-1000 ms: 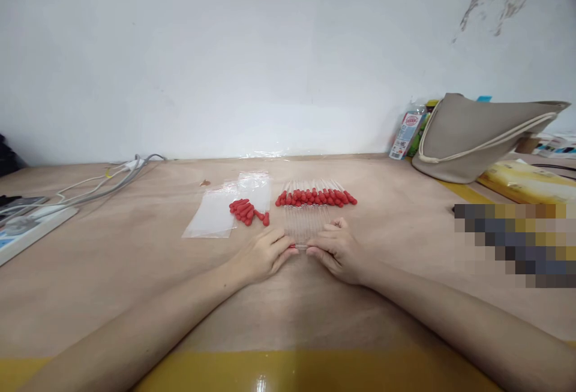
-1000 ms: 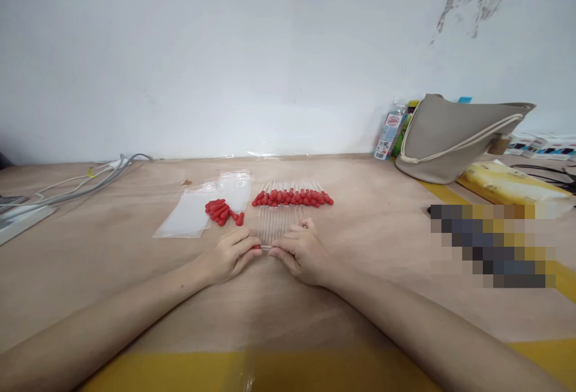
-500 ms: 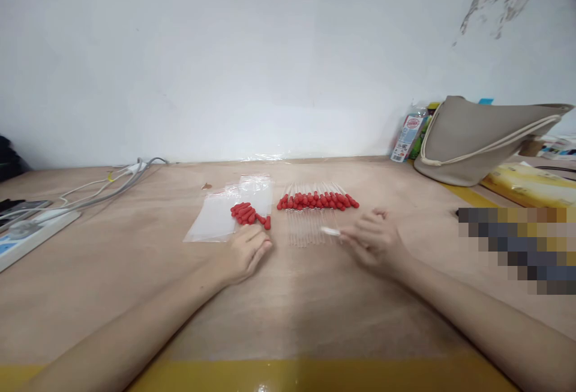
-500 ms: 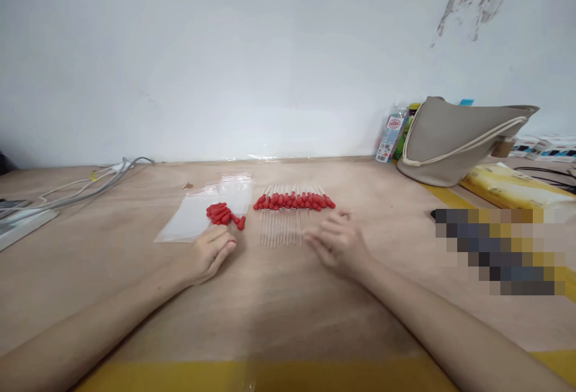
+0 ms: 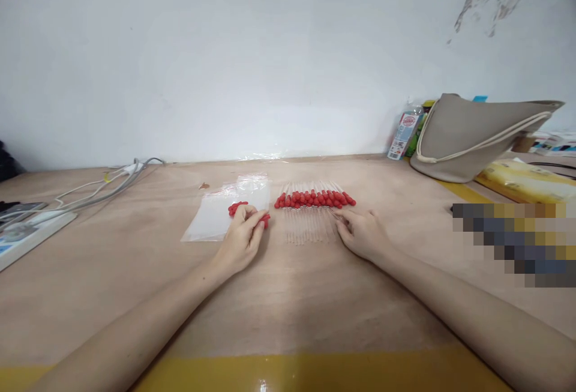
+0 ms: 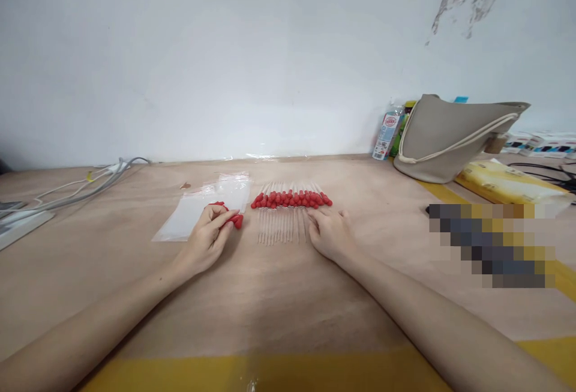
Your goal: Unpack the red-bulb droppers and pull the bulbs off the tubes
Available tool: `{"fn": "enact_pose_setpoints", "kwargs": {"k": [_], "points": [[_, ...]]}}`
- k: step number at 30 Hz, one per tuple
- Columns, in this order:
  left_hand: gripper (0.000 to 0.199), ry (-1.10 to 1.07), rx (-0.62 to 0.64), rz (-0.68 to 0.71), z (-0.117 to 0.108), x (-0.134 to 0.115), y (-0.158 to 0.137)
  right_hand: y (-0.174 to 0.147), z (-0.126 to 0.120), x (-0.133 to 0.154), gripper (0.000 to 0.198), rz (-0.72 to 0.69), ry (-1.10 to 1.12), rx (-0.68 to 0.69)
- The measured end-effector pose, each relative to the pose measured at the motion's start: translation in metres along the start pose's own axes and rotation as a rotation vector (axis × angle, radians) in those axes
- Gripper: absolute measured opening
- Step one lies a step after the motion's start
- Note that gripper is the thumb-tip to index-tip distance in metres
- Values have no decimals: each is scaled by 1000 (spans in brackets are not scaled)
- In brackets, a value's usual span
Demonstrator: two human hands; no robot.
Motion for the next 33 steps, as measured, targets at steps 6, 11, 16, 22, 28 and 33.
{"fn": "enact_pose_setpoints", "kwargs": {"k": [6,11,16,22,28,33], "points": [[31,-13,12,27,10,-3,-4,0,4,9,25,-80,23,31],[28,-50,36,43,17,-4,-8,1,1,8,28,-102,94,40],[20,-85,67,149,31,-15,-4,0,-13,17,27,-217,320,-46],[14,-127,160,239,57,-29,4,-10,-17,36,23,-383,325,26],[25,-77,58,247,56,-28,7,1,-5,-7,19,-139,335,42],[21,-29,35,213,53,-26,5,8,6,-56,20,265,204,168]]}}
Point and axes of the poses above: each hand's wrist, its own y-axis towards the middle knuckle, its own z-axis out of the palm, x = y × z, the point moved 2 cm from there along y, towards the middle knuckle, and after that the axes turned 15 degrees about -y, right-handed, at the moved point
